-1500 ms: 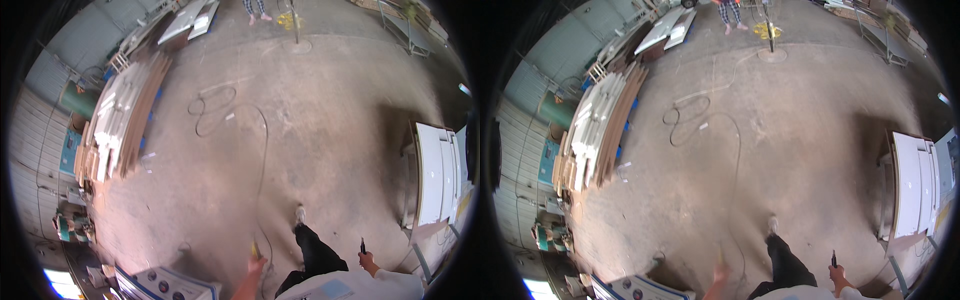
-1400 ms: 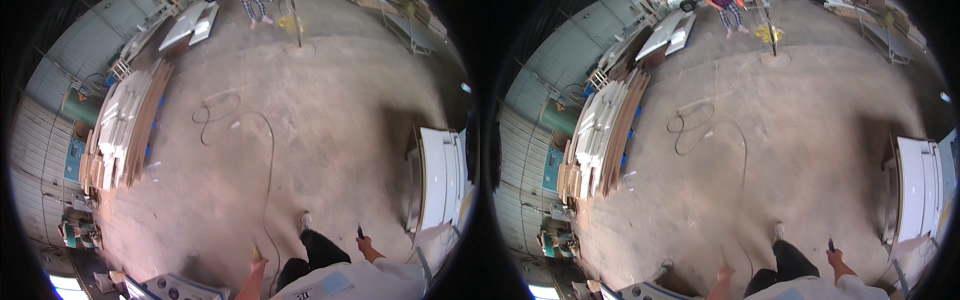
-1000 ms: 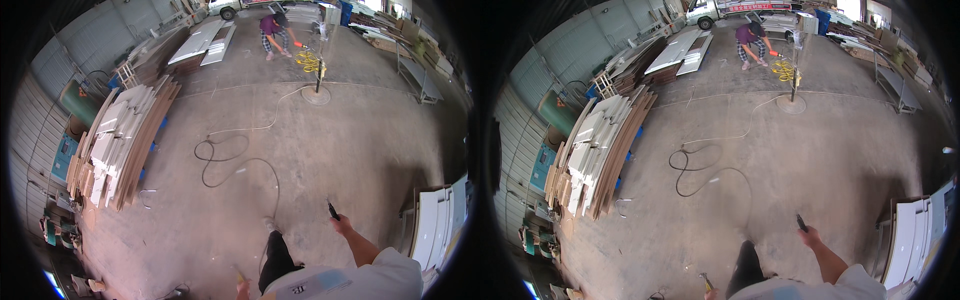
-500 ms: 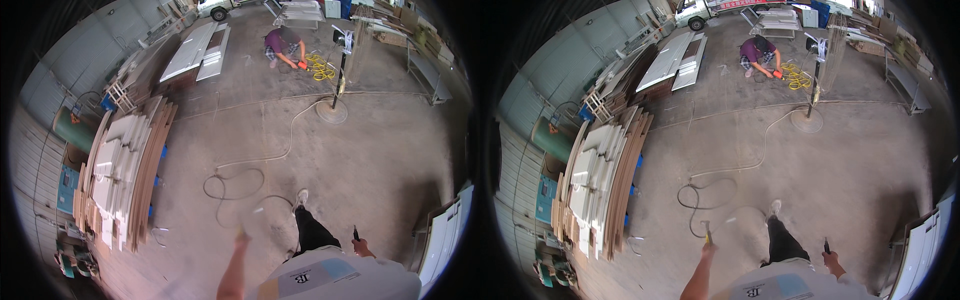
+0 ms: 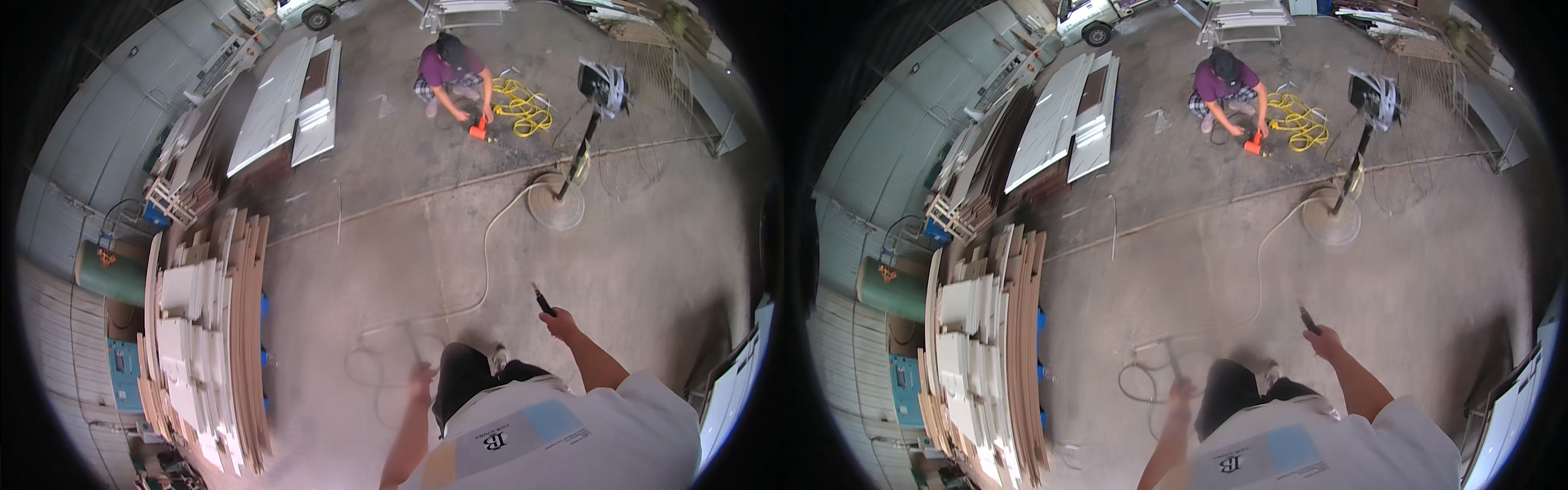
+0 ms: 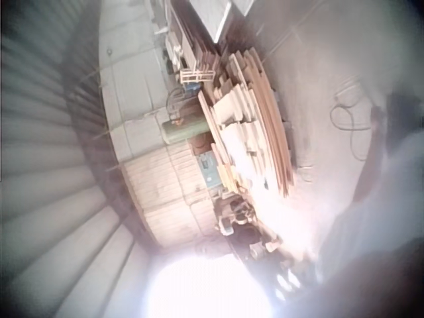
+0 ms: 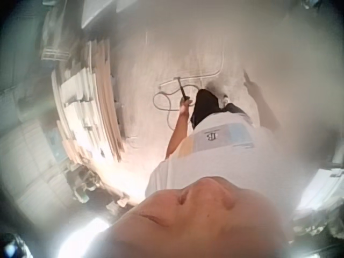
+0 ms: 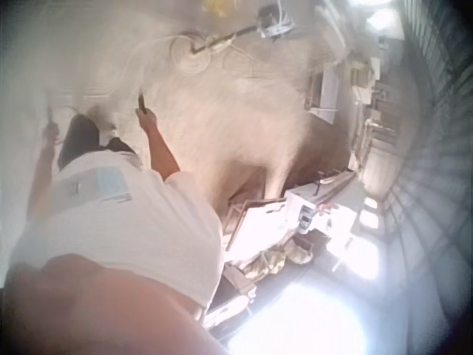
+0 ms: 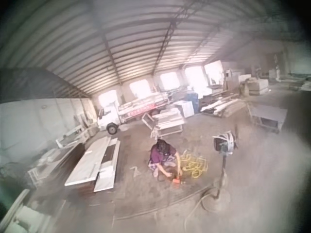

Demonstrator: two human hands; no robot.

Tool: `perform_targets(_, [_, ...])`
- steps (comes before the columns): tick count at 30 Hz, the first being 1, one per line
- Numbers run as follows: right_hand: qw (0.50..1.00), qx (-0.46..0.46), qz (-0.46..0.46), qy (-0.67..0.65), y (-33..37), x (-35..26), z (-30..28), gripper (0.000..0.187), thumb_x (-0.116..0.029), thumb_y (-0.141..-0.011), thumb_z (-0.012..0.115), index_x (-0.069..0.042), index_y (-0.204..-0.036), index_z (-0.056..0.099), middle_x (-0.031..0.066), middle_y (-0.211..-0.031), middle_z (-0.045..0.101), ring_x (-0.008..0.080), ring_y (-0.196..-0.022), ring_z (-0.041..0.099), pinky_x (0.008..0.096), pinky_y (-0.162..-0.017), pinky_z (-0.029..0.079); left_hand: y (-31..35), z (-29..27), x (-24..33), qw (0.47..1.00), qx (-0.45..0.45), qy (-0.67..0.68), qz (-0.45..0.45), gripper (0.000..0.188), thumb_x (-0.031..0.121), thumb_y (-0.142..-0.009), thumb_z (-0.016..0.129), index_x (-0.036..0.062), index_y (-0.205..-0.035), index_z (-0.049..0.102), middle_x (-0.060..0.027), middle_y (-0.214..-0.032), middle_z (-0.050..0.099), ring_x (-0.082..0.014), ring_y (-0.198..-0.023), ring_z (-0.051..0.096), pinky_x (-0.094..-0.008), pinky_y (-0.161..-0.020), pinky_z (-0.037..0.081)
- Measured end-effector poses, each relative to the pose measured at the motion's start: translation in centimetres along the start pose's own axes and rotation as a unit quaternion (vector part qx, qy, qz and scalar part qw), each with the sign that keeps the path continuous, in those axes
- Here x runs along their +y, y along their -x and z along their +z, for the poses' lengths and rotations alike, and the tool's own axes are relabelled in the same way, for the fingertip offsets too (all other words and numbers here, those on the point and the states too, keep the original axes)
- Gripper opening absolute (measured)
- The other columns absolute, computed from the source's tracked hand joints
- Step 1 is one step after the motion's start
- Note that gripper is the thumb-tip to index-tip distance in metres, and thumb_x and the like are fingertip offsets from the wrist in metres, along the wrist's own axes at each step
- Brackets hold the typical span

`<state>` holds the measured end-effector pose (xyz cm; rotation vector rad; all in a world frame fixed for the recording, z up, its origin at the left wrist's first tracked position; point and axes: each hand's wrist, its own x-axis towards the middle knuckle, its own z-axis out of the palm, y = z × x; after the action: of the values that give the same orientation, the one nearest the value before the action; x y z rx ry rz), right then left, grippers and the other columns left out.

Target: The person uses pliers to hold a metal rod while another person applies heat with a heat gun, then applies a handheld torch to the joint of the rod.

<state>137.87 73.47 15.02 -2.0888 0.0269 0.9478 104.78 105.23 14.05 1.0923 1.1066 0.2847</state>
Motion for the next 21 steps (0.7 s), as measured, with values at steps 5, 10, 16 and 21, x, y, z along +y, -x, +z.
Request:
perform_targets(5, [0.998, -0.022, 0.037, 0.050, -8.9, -10.4, -0.4, 0.041, -0.041, -0.083, 0.081, -0.003, -0.086, 0.068, 0.0079, -0.064, 0.065, 0.0194, -0.057, 0.067, 0.0355, -0.055, 0.054, -13.0, 5.1, 6.7, 0.995, -0.087, -0.055, -0.014, 0.041, 0.020, -0.079, 0.074, 0.0072, -0.118, 0.066, -0.0043, -0.103, 0.066, -0.0172, -0.090, 0.059, -0.0347, -0.080, 0.048])
perform_targets(10, [0.992, 0.025, 0.093, 0.086, -17.0, -12.4, 1.0, 0.044, -0.047, -0.080, 0.080, -0.005, -0.089, 0.073, 0.0089, -0.071, 0.072, 0.0217, -0.066, 0.072, 0.0375, -0.065, 0.058, -26.6, 11.4, 11.2, 0.989, -0.104, -0.105, -0.002, 0.051, 0.015, -0.077, 0.076, -0.0014, -0.123, 0.064, -0.0072, -0.106, 0.067, -0.0207, -0.093, 0.061, -0.0372, -0.079, 0.051])
perform_targets(16, [0.962, 0.065, 0.150, 0.221, -17.7, -25.4, 1.0, 0.047, -0.055, -0.086, 0.070, -0.013, -0.107, 0.078, 0.0129, -0.100, 0.077, 0.0343, -0.101, 0.072, 0.0463, -0.089, 0.056, -32.3, 14.6, 18.9, 0.937, -0.138, -0.322, 0.001, 0.059, 0.026, -0.075, 0.084, -0.0027, -0.121, 0.061, -0.0205, -0.116, 0.059, -0.0356, -0.109, 0.058, -0.0480, -0.095, 0.048])
perform_targets(21, [0.954, 0.004, 0.154, 0.258, -22.6, -31.0, 1.1, 0.045, -0.053, -0.087, 0.069, -0.013, -0.108, 0.078, 0.0143, -0.104, 0.076, 0.0355, -0.103, 0.071, 0.0476, -0.090, 0.055, -34.9, 15.3, 23.4, 0.919, -0.212, -0.329, 0.043, 0.058, 0.020, -0.073, 0.083, -0.0013, -0.122, 0.060, -0.0189, -0.114, 0.058, -0.0341, -0.108, 0.058, -0.0455, -0.096, 0.047])
